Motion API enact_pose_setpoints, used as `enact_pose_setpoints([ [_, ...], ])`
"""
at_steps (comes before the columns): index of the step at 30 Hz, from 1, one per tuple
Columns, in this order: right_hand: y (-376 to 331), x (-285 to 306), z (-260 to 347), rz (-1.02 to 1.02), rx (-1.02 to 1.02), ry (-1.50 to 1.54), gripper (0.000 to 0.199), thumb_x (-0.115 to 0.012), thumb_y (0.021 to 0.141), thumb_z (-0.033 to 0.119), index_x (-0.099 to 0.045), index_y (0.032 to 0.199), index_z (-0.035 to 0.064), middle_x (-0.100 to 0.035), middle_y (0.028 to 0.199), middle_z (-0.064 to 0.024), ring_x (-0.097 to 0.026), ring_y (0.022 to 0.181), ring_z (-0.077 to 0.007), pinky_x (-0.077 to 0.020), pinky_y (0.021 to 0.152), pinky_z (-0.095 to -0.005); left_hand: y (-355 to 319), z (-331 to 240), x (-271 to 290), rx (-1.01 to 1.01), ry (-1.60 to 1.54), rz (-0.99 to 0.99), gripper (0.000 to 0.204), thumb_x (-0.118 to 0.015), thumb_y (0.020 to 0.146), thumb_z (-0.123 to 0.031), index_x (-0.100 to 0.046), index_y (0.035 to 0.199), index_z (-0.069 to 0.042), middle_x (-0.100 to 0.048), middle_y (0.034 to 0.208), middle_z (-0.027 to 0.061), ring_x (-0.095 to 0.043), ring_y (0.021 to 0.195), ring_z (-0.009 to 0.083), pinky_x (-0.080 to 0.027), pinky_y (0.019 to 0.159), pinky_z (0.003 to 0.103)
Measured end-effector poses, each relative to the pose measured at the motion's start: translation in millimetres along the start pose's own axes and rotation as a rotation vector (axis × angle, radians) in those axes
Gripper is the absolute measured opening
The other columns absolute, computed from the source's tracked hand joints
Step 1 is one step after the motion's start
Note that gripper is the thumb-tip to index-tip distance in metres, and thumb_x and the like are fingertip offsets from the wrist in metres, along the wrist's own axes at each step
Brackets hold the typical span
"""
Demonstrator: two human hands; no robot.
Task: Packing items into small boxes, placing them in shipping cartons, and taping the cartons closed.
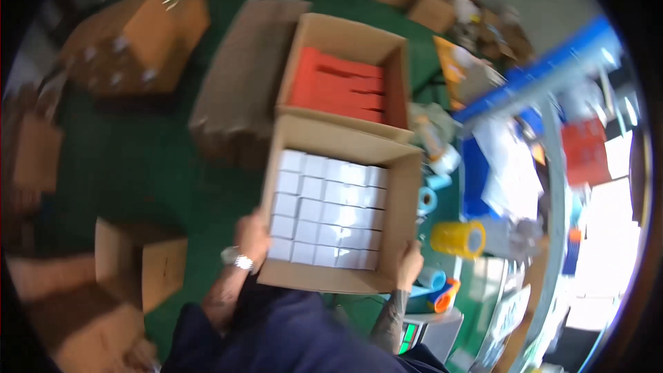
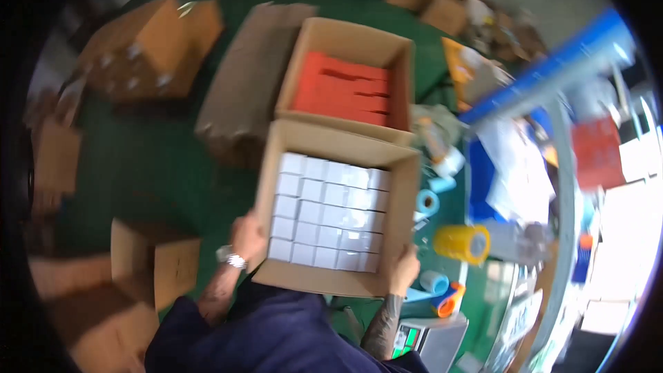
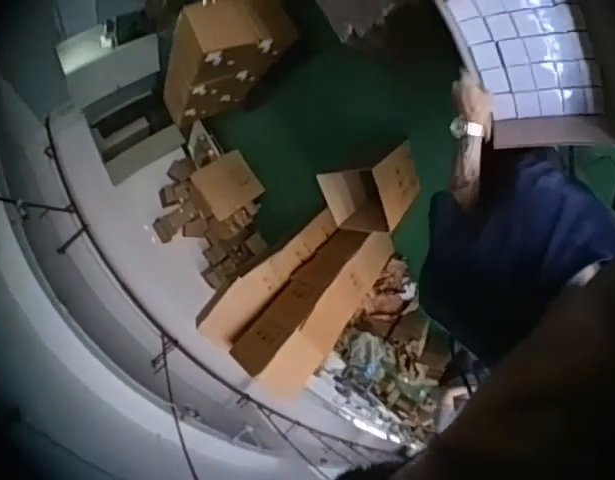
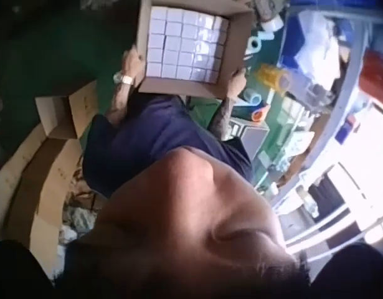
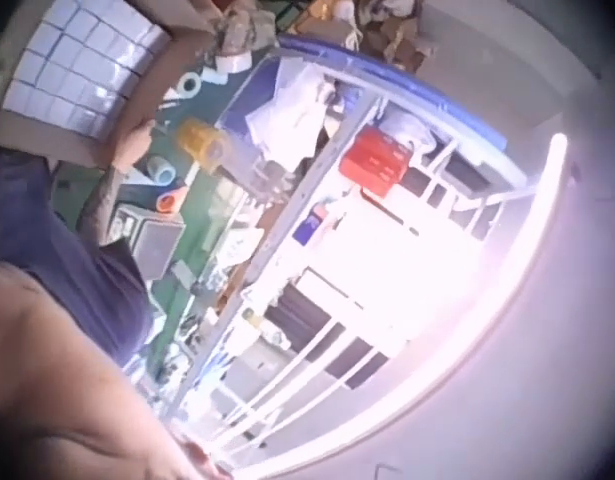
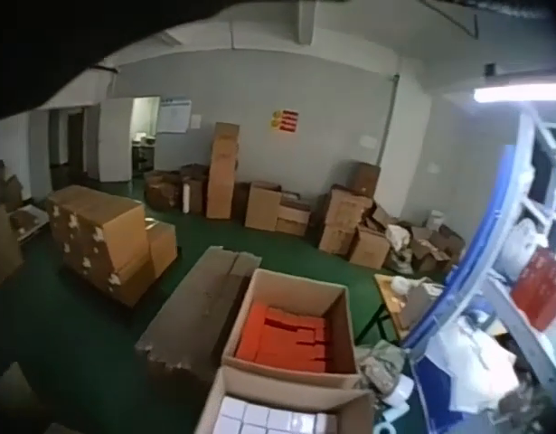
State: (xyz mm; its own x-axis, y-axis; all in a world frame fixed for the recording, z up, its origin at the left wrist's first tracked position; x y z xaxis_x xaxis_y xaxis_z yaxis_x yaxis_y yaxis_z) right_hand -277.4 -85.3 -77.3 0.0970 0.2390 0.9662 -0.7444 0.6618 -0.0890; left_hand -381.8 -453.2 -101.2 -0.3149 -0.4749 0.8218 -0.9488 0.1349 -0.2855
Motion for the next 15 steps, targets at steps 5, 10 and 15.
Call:
enact_pose_setpoints([
  [5, -21.2, -10.0, 24.0, 0.011, -0.004, -0.008, 0.018, -0.051, 0.084, 0.009, -0.053, 0.101, 0.0011, -0.064, 0.076, -0.0264, -0.063, 0.071, -0.0480, -0.0498, 0.063, -0.0539, 31.4, 44.6, 8.2, -0.058, -0.141, 0.005, 0.017, -0.057, 0.068, -0.001, -0.061, 0.083, 0.007, -0.065, 0.072, 0.0258, -0.061, 0.056, 0.0422, -0.050, 0.048, 0.044],
  [10, -91.2, 5.3, 51.8, 0.021, -0.136, 0.099, 0.018, -0.052, 0.082, 0.006, -0.048, 0.095, -0.0054, -0.062, 0.072, -0.0279, -0.061, 0.067, -0.0492, -0.0502, 0.059, -0.0536, 76.5, 43.7, 73.5, -0.239, -0.207, 0.273, 0.026, -0.055, 0.071, -0.004, -0.063, 0.093, 0.007, -0.068, 0.084, 0.0243, -0.064, 0.071, 0.0428, -0.052, 0.064, 0.044],
  [15, -175.1, -12.7, 118.4, 0.055, -0.365, 0.290, 0.019, -0.050, 0.082, 0.006, -0.046, 0.091, -0.0105, -0.060, 0.068, -0.0292, -0.061, 0.063, -0.0483, -0.0492, 0.057, -0.0534, 144.8, 68.9, 122.4, -0.530, -0.081, 0.452, 0.028, -0.055, 0.072, -0.006, -0.063, 0.095, 0.008, -0.068, 0.082, 0.0236, -0.062, 0.066, 0.0382, -0.052, 0.065, 0.041],
])
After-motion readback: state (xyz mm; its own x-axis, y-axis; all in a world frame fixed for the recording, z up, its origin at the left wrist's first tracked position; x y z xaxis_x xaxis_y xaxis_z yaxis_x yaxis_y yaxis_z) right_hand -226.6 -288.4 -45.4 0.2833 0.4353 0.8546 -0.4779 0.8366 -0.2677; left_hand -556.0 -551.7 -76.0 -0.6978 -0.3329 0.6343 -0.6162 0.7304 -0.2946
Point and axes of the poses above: each hand's wrist, its own y-axis towards the middle knuckle, its own x-axis out of the back of the hand, z = x × y, the point moved 1 cm from there along y, towards the middle knuckle
